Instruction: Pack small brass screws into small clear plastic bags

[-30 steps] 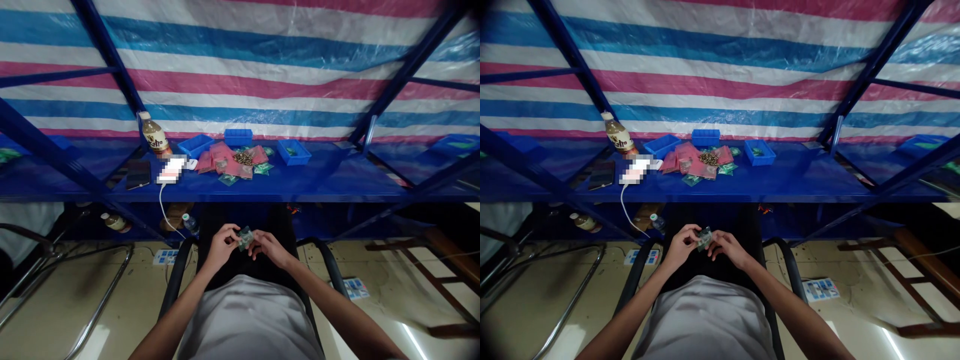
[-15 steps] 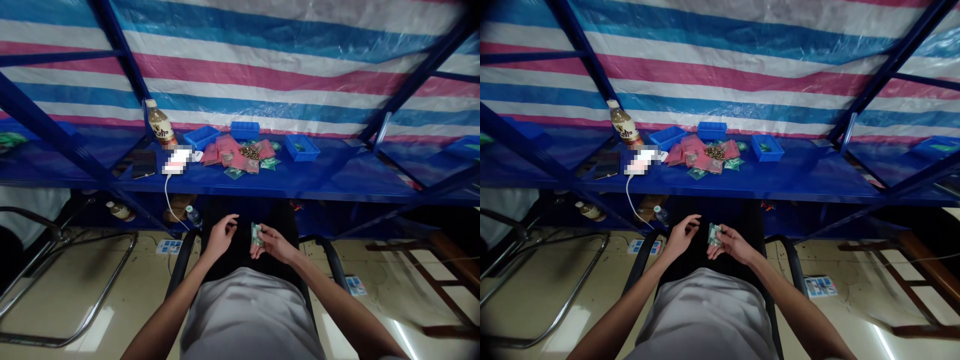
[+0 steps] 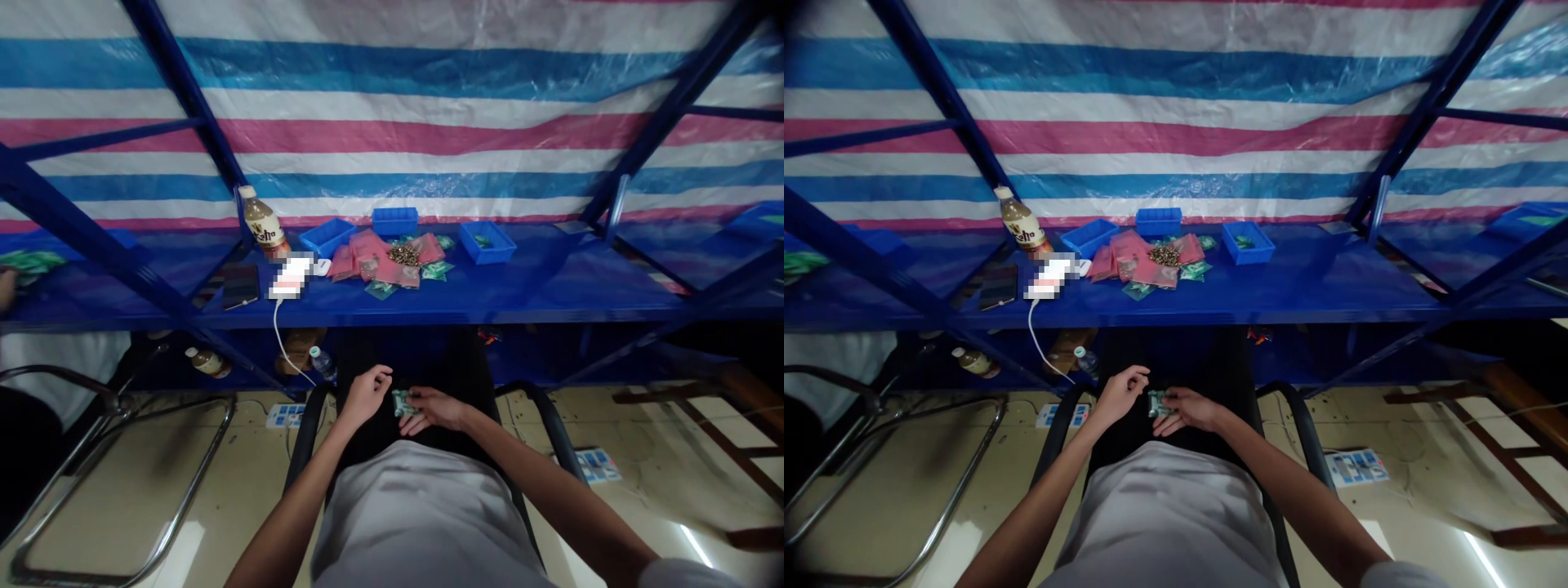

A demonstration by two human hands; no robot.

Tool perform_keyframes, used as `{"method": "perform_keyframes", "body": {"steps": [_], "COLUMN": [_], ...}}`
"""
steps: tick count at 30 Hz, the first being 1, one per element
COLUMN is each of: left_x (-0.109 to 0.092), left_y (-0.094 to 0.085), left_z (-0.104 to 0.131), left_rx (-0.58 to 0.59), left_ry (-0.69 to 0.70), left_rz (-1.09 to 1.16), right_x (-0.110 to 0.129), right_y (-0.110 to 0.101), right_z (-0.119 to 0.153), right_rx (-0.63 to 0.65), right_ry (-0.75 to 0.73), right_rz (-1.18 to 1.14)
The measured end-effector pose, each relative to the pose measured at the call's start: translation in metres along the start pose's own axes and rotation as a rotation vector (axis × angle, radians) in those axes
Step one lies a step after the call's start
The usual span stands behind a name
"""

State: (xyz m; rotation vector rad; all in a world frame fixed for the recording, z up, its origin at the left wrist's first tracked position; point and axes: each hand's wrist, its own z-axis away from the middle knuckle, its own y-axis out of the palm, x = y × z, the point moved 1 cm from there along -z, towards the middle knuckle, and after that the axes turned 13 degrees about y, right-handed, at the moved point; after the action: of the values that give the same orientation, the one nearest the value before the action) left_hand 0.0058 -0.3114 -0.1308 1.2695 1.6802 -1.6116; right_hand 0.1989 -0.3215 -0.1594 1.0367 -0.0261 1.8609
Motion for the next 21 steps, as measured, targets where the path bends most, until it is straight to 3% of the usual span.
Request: {"method": "perform_keyframes", "body": {"steps": [4, 7, 12, 17, 21], "left_x": [-0.002, 0.001, 0.014, 0.015, 0.004], "left_y": [-0.004, -0.003, 0.017, 0.026, 0.02], "left_z": [0.002, 0.005, 0.013, 0.011, 0.005], "left_rx": [0.082, 0.264, 0.532, 0.571, 0.492], "left_ry": [0.022, 0.03, 0.025, 0.03, 0.073], "left_rz": [-0.12, -0.207, -0.194, -0.306, -0.416], "right_x": [0.012, 0.018, 0.028, 0.031, 0.031], "right_y": [-0.023, -0.043, -0.061, -0.068, -0.072], "right_z": [0.006, 0.01, 0.017, 0.023, 0.028], "right_rx": [-0.305, -0.493, -0.601, -0.646, -0.71], "right_ry": [-0.168, -0.227, -0.272, -0.321, -0.358], "right_rz": [-0.064, -0.066, 0.118, 0.382, 0.567]}}
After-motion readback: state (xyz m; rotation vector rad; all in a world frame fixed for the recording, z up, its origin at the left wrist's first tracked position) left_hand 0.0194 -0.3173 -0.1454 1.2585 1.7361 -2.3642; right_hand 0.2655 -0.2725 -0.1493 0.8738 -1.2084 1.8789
